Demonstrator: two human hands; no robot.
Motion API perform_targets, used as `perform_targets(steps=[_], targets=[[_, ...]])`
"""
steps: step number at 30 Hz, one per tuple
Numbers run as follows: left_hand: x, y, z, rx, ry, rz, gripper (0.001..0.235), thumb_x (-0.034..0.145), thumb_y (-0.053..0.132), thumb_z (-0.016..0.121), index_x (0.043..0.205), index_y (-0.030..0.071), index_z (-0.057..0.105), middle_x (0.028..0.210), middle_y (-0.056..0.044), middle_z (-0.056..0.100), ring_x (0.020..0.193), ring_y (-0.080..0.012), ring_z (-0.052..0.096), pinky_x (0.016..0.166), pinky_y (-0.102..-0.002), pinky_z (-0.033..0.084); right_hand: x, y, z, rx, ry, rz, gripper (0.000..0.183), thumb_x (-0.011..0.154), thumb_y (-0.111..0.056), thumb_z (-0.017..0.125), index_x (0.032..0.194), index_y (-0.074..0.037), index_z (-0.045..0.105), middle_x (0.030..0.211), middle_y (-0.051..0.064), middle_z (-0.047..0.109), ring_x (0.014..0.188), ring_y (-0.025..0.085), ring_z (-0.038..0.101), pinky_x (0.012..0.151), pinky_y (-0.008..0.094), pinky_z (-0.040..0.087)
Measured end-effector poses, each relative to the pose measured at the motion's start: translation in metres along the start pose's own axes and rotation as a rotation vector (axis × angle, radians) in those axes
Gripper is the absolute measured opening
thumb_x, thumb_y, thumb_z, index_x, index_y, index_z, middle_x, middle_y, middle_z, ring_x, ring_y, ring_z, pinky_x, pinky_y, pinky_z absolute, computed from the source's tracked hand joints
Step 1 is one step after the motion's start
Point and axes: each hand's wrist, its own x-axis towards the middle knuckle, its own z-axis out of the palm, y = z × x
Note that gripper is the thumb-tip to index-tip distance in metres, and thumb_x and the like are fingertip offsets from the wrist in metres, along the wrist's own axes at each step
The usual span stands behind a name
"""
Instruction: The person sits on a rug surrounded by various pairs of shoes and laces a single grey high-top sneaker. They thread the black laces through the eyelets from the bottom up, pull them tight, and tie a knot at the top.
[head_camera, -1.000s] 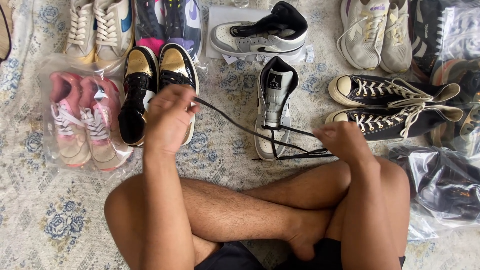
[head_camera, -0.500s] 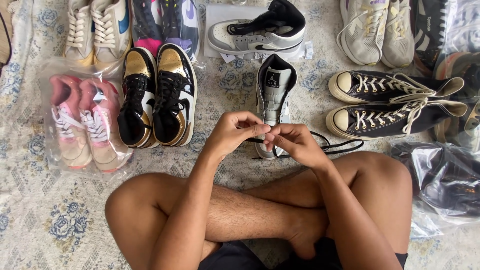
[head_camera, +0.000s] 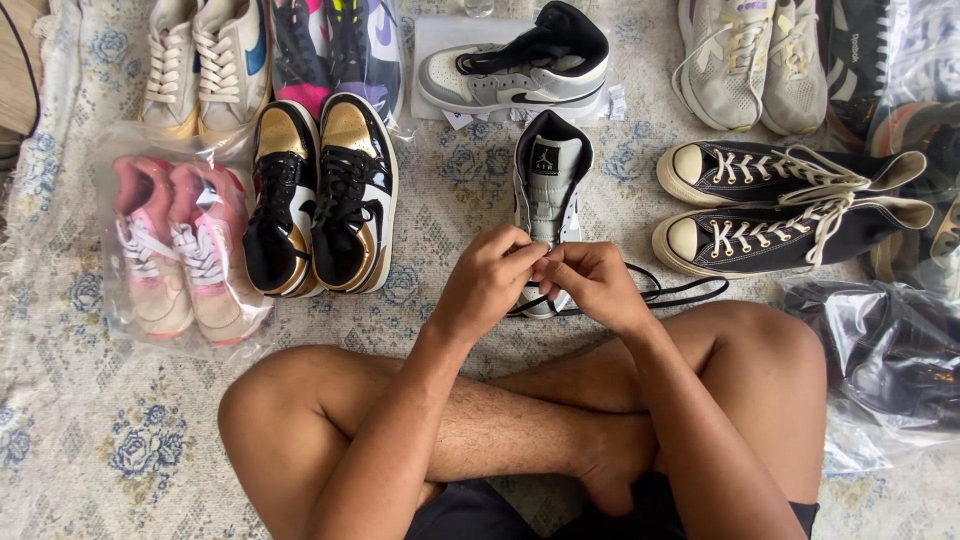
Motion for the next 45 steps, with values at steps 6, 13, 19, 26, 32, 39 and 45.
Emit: perform_targets(steps=[6, 13, 19, 26, 32, 39, 45], targets=[[0.012, 0.018, -0.032, -0.445, 0.085, -0.629, 0.019, 0.087, 0.006, 0.079, 0.099, 0.02, 0.083, 0.08, -0.006, 0.077, 0.074, -0.018, 0.075, 0.063, -0.026, 0.057, 0.004, 0.007, -0.003, -0.162, 0.19, 0.082, 0.02, 0.1, -0.014, 0.066, 0.097, 0.001, 0.079, 0.062, 0.016, 0.068, 0.047, 0.01, 0.049, 0.048, 0.025, 0.039], [0.005, 0.005, -0.017, -0.572, 0.072, -1.004, 0.015, 0.088, 0.005, 0.074, 0.101, 0.01, 0.081, 0.082, -0.012, 0.079, 0.07, -0.0169, 0.076, 0.062, -0.025, 0.058, 0.013, 0.035, 0.003, -0.073, 0.201, 0.186, 0.026, 0.095, -0.004, 0.059, 0.114, 0.008, 0.072, 0.065, 0.015, 0.07, 0.041, 0.012, 0.055, 0.042, 0.024, 0.042], [0.002, -0.005, 0.001, -0.611, 0.109, -1.023, 0.014, 0.084, 0.007, 0.077, 0.097, 0.007, 0.08, 0.074, -0.01, 0.076, 0.064, -0.0124, 0.073, 0.06, -0.024, 0.058, 0.016, 0.044, 0.003, -0.042, 0.184, 0.176, 0.03, 0.094, -0.001, 0.054, 0.117, 0.011, 0.069, 0.065, 0.018, 0.07, 0.038, 0.012, 0.054, 0.041, 0.024, 0.04], [0.001, -0.006, 0.005, -0.63, 0.121, -1.003, 0.014, 0.083, 0.007, 0.078, 0.096, 0.008, 0.08, 0.072, -0.01, 0.075, 0.066, -0.0108, 0.071, 0.061, -0.025, 0.055, 0.017, 0.046, 0.004, -0.058, 0.18, 0.142, 0.032, 0.093, 0.002, 0.052, 0.118, 0.01, 0.07, 0.063, 0.018, 0.069, 0.036, 0.013, 0.052, 0.04, 0.025, 0.041], [0.003, 0.001, 0.0, -0.601, 0.126, -1.047, 0.013, 0.082, 0.012, 0.08, 0.095, 0.011, 0.082, 0.07, -0.009, 0.075, 0.066, -0.0106, 0.069, 0.061, -0.027, 0.054, 0.016, 0.05, 0.005, -0.098, 0.176, 0.117, 0.033, 0.091, 0.003, 0.053, 0.119, 0.008, 0.071, 0.059, 0.017, 0.068, 0.034, 0.013, 0.051, 0.039, 0.025, 0.04], [0.002, 0.003, 0.002, -0.578, 0.153, -1.094, 0.015, 0.081, 0.011, 0.08, 0.096, 0.01, 0.082, 0.07, -0.011, 0.076, 0.067, -0.0125, 0.072, 0.061, -0.025, 0.056, 0.017, 0.059, 0.004, -0.163, 0.182, 0.077, 0.034, 0.09, 0.004, 0.055, 0.12, 0.003, 0.073, 0.056, 0.015, 0.069, 0.031, 0.013, 0.05, 0.035, 0.025, 0.04], [0.002, 0.003, 0.008, -0.667, 0.138, -1.091, 0.017, 0.082, 0.007, 0.078, 0.099, 0.005, 0.081, 0.076, -0.016, 0.077, 0.07, -0.0162, 0.074, 0.064, -0.024, 0.057, 0.019, 0.062, 0.002, -0.174, 0.184, 0.077, 0.033, 0.09, 0.003, 0.056, 0.118, 0.001, 0.074, 0.054, 0.014, 0.068, 0.029, 0.013, 0.049, 0.033, 0.025, 0.039]])
